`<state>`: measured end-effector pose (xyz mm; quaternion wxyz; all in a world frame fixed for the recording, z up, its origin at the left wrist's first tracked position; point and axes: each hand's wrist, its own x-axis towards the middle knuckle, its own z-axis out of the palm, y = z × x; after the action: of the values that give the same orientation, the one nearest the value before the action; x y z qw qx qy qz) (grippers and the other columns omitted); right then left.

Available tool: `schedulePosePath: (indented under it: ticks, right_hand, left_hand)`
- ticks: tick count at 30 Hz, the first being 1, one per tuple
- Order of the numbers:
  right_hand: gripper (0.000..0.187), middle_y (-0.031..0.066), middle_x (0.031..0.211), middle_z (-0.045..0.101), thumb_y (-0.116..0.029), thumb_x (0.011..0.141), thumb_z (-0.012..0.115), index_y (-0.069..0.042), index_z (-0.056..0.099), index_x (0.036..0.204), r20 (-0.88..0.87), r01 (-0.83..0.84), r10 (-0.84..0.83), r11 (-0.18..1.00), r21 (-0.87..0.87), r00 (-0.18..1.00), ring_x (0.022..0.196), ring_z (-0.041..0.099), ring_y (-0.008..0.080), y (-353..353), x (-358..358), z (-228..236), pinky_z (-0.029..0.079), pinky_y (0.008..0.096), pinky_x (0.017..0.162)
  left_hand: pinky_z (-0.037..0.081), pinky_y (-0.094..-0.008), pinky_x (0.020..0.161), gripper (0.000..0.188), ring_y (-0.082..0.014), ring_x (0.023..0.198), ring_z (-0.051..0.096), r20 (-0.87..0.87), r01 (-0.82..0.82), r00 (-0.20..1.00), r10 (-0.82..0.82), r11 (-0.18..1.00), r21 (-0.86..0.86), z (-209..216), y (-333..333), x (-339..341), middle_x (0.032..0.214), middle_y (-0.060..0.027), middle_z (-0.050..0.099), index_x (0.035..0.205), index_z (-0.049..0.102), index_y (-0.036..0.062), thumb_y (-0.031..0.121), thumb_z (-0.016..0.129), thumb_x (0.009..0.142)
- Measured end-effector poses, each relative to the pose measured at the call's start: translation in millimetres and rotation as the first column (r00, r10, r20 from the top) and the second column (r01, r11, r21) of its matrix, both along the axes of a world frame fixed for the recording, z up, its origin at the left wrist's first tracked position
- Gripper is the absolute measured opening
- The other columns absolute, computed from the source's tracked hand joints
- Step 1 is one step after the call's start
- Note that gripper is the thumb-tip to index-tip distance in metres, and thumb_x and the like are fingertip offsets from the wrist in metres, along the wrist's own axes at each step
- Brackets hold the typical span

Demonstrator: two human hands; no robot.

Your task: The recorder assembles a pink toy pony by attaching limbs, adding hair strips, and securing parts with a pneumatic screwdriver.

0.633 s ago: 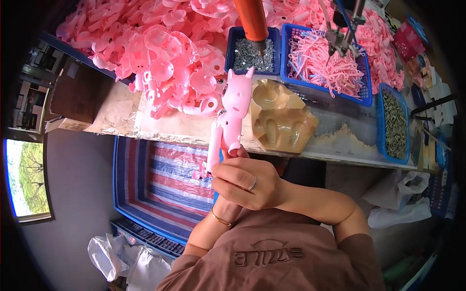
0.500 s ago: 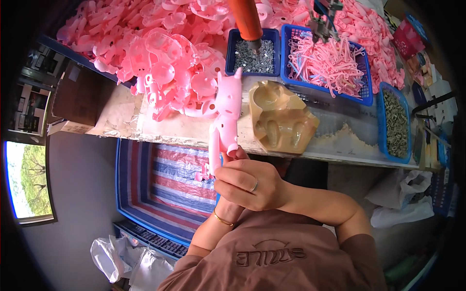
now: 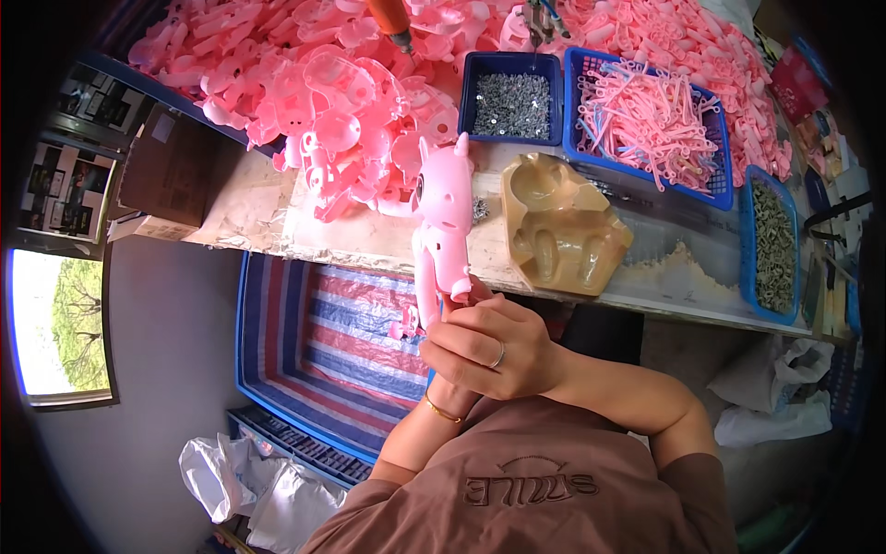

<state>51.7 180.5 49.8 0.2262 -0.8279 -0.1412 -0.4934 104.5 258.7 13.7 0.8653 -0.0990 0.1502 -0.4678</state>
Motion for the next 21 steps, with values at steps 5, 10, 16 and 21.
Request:
schedulePosePath:
  ticks: [5, 10, 16, 21]
  right_hand:
    - [0.023, 0.0004, 0.1, 0.063, -0.008, 0.073, 0.071, -0.011, 0.069, 0.096, -0.031, 0.006, -0.007, 1.0, -0.022, 1.0, 0.08, 0.064, 0.0151, -3, -2, -2, 0.05, 0.0265, 0.066]
    - [0.061, 0.0106, 0.122, 0.053, -0.022, 0.066, 0.087, -0.011, 0.059, 0.119, -0.054, 0.15, -0.141, 0.963, 0.225, 0.989, 0.106, 0.057, 0.0259, -4, -13, -13, 0.049, 0.0343, 0.081]
    - [0.071, 0.02, 0.136, 0.043, -0.022, 0.065, 0.088, -0.011, 0.055, 0.126, -0.222, 0.239, -0.185, 0.939, 0.248, 0.957, 0.119, 0.049, 0.0353, -1, -7, -14, 0.045, 0.041, 0.097]
    - [0.052, 0.0188, 0.133, 0.045, -0.017, 0.066, 0.086, -0.01, 0.065, 0.114, -0.078, 0.163, -0.151, 0.971, 0.177, 0.985, 0.118, 0.051, 0.0311, -4, -14, -21, 0.05, 0.035, 0.092]
  left_hand:
    - [0.05, -0.0291, 0.081, 0.048, -0.0178, 0.098, 0.052, 0.197, -0.032, 0.98, 0.0, 0.986, 0.161, 2, -3, -2, 0.115, -0.0053, 0.05, 0.137, 0.036, 0.0117, 0.028, 0.056, 0.097]
    - [0.05, -0.0294, 0.085, 0.059, -0.0159, 0.104, 0.051, 0.382, -0.103, 0.924, -0.023, 0.946, 0.306, 2, -3, -4, 0.124, -0.0043, 0.046, 0.146, 0.027, 0.0163, 0.031, 0.056, 0.097]
    - [0.043, -0.0352, 0.102, 0.053, -0.0226, 0.119, 0.052, 0.63, -0.233, 0.765, -0.138, 0.852, 0.469, -38, 4, 1, 0.131, -0.0109, 0.051, 0.142, 0.038, 0.0073, 0.034, 0.054, 0.098]
    - [0.052, -0.0325, 0.089, 0.06, -0.0224, 0.108, 0.057, 0.762, -0.199, 0.549, -0.345, 0.831, 0.519, -48, 0, 7, 0.127, -0.0104, 0.052, 0.148, 0.027, 0.014, 0.025, 0.057, 0.097]
